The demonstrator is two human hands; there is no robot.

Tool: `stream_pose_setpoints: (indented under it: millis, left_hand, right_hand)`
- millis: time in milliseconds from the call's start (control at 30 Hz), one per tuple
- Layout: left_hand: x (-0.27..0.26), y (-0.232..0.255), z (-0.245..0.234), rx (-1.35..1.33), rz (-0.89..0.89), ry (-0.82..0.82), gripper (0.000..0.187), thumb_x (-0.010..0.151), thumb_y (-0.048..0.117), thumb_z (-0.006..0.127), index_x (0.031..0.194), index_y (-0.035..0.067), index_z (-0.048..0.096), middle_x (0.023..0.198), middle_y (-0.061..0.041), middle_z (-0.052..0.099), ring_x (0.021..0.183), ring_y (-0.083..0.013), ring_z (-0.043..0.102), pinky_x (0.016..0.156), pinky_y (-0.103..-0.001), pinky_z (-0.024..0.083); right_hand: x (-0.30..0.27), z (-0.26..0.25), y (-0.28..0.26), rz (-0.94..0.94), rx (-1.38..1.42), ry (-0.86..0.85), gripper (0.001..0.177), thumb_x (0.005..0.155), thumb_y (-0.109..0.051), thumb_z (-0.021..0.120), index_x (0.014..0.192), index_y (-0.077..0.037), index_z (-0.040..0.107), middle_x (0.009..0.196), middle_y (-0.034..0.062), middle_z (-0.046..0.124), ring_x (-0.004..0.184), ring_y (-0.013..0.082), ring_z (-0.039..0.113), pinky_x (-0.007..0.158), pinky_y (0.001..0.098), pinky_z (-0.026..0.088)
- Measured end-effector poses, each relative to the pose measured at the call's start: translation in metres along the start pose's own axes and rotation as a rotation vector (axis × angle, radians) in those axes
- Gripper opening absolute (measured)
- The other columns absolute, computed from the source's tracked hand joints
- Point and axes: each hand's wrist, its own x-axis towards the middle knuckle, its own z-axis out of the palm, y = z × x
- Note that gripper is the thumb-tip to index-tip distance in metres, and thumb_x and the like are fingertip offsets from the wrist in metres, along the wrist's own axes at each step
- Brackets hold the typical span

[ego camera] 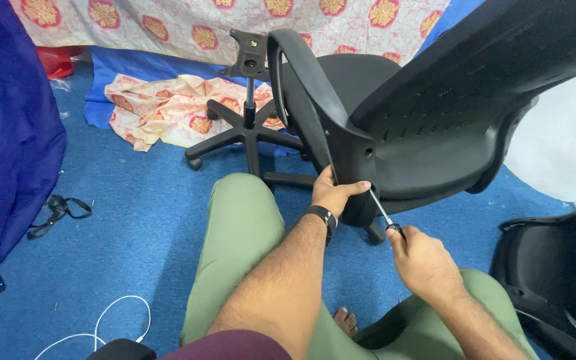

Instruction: The person uses a screwdriver to tighten screws on the underside of a black office chair, securing the armrests to the seat. The chair is positioned upside down on a blue floor while the person works.

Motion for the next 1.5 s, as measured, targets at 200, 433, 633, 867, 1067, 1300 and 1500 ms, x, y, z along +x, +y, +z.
stream_pose_setpoints:
  millis: [200,433,633,867,1067,1300,1500]
  left_hand:
    - [-0.004,0.002,0.003,0.051,0.066,0.014,0.058,0.064,-0.005,0.087,0.115,0.005,0.063,0.108,-0.008,0.074,0.099,-0.0193,0.073,0.092,-0.034,0.060]
    - [-0.001,-0.002,0.003,0.082,0.085,0.033,0.057,0.062,-0.006,0.088,0.113,0.005,0.063,0.106,-0.009,0.074,0.098,-0.0192,0.073,0.091,-0.034,0.060]
    - [0.004,-0.004,0.001,0.071,0.132,0.026,0.059,0.060,-0.008,0.088,0.113,0.004,0.064,0.106,-0.008,0.074,0.097,-0.0191,0.073,0.091,-0.034,0.060]
    - [0.000,0.005,-0.002,0.106,0.070,0.053,0.061,0.061,-0.007,0.087,0.116,0.005,0.064,0.107,-0.007,0.075,0.097,-0.0180,0.073,0.091,-0.033,0.061]
    - [0.003,0.001,-0.009,0.085,0.109,0.044,0.061,0.061,-0.008,0.088,0.116,0.004,0.064,0.107,-0.008,0.075,0.096,-0.0186,0.073,0.089,-0.033,0.061]
    - [0.011,-0.007,-0.012,0.025,0.162,0.034,0.063,0.059,-0.008,0.089,0.116,0.003,0.064,0.107,-0.007,0.074,0.096,-0.0179,0.072,0.090,-0.033,0.060]
    - [0.011,-0.010,-0.016,0.037,0.170,0.016,0.059,0.061,-0.006,0.089,0.114,0.003,0.066,0.106,-0.007,0.075,0.095,-0.0177,0.073,0.089,-0.033,0.060]
  right_hand:
    - [0.008,0.001,0.008,0.175,0.351,-0.233,0.044,0.102,-0.040,0.050,0.089,0.000,0.065,0.060,0.0130,0.062,0.047,0.0254,0.062,0.049,0.0416,0.052]
    - [0.008,0.002,0.010,0.301,0.783,-0.417,0.040,0.103,-0.042,0.050,0.095,-0.004,0.057,0.058,0.0023,0.044,0.043,0.0140,0.041,0.038,0.0315,0.033]
    - [0.010,-0.004,0.009,0.387,0.975,-0.528,0.039,0.100,-0.046,0.050,0.093,-0.008,0.051,0.059,0.0035,0.045,0.042,0.0147,0.042,0.035,0.0302,0.031]
    - [0.008,-0.011,0.000,0.424,1.054,-0.581,0.039,0.102,-0.047,0.048,0.091,-0.009,0.049,0.059,0.0021,0.043,0.041,0.0137,0.040,0.035,0.0300,0.032]
    - [0.006,-0.009,-0.001,0.502,1.150,-0.639,0.039,0.102,-0.049,0.046,0.090,-0.012,0.049,0.059,-0.0003,0.040,0.040,0.0107,0.035,0.035,0.0272,0.029]
    - [0.012,0.001,0.011,0.568,1.606,-0.939,0.043,0.101,-0.056,0.041,0.087,-0.016,0.051,0.056,-0.0064,0.039,0.038,0.0050,0.034,0.033,0.0219,0.028]
    - [0.013,0.003,0.014,0.545,1.540,-0.917,0.041,0.101,-0.053,0.043,0.090,-0.015,0.055,0.058,-0.0047,0.042,0.038,0.0067,0.036,0.034,0.0234,0.032]
